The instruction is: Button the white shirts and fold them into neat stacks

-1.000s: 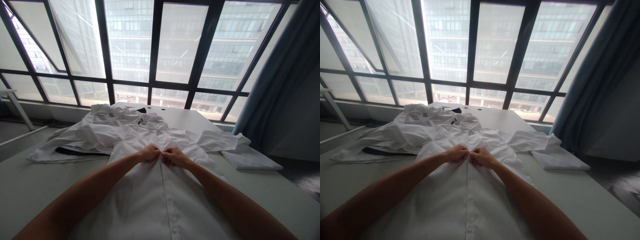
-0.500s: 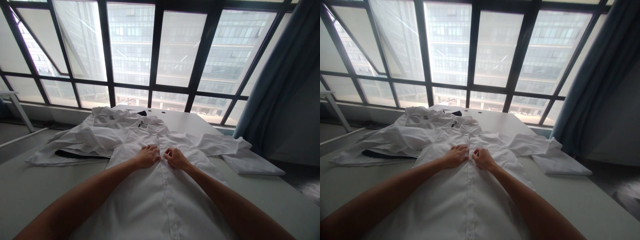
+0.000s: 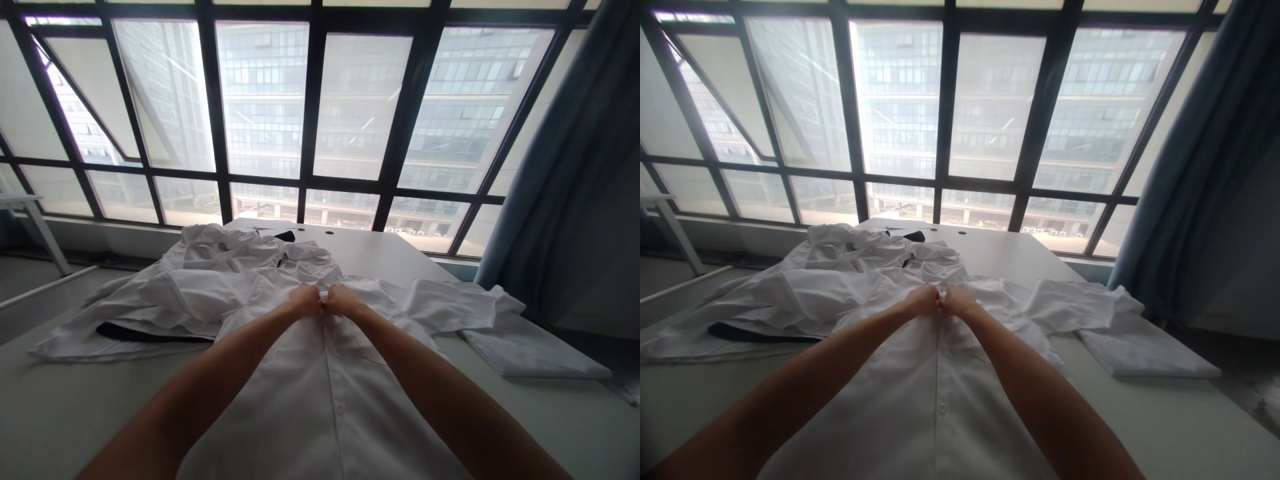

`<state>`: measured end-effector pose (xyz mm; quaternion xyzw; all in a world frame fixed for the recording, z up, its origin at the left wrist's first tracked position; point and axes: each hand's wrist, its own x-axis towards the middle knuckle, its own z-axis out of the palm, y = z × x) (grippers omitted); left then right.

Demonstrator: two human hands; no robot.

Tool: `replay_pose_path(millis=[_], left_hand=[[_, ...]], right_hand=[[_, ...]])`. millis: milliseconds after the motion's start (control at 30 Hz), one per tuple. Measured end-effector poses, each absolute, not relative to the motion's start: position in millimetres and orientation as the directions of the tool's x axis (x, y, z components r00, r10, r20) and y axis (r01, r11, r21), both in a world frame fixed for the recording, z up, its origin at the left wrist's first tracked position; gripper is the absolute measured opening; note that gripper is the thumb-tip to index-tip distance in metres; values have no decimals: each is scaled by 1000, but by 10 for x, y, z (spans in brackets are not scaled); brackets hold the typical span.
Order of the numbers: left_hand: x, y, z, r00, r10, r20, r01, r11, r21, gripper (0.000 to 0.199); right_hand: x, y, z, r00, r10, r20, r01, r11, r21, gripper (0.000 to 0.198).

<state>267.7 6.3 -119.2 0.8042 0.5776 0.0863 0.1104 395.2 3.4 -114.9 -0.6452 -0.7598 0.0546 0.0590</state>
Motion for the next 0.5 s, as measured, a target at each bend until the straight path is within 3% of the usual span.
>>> replay_pose_path(millis=[267, 400, 500], left_hand=[[2714, 343, -1272, 317, 941, -119, 855, -230, 465, 15], [2719, 339, -1259, 353, 921, -168, 793, -199, 576, 12], [2692, 297, -1223, 349, 908, -232, 759, -129, 638, 16]], right_hand=[[4163, 125, -1279, -186, 980, 71, 934, 199, -296, 28], [4184, 141, -1305, -205, 975, 80, 927, 220, -304, 32], [4157, 143, -1276, -204, 973, 104, 931, 226, -288, 22]])
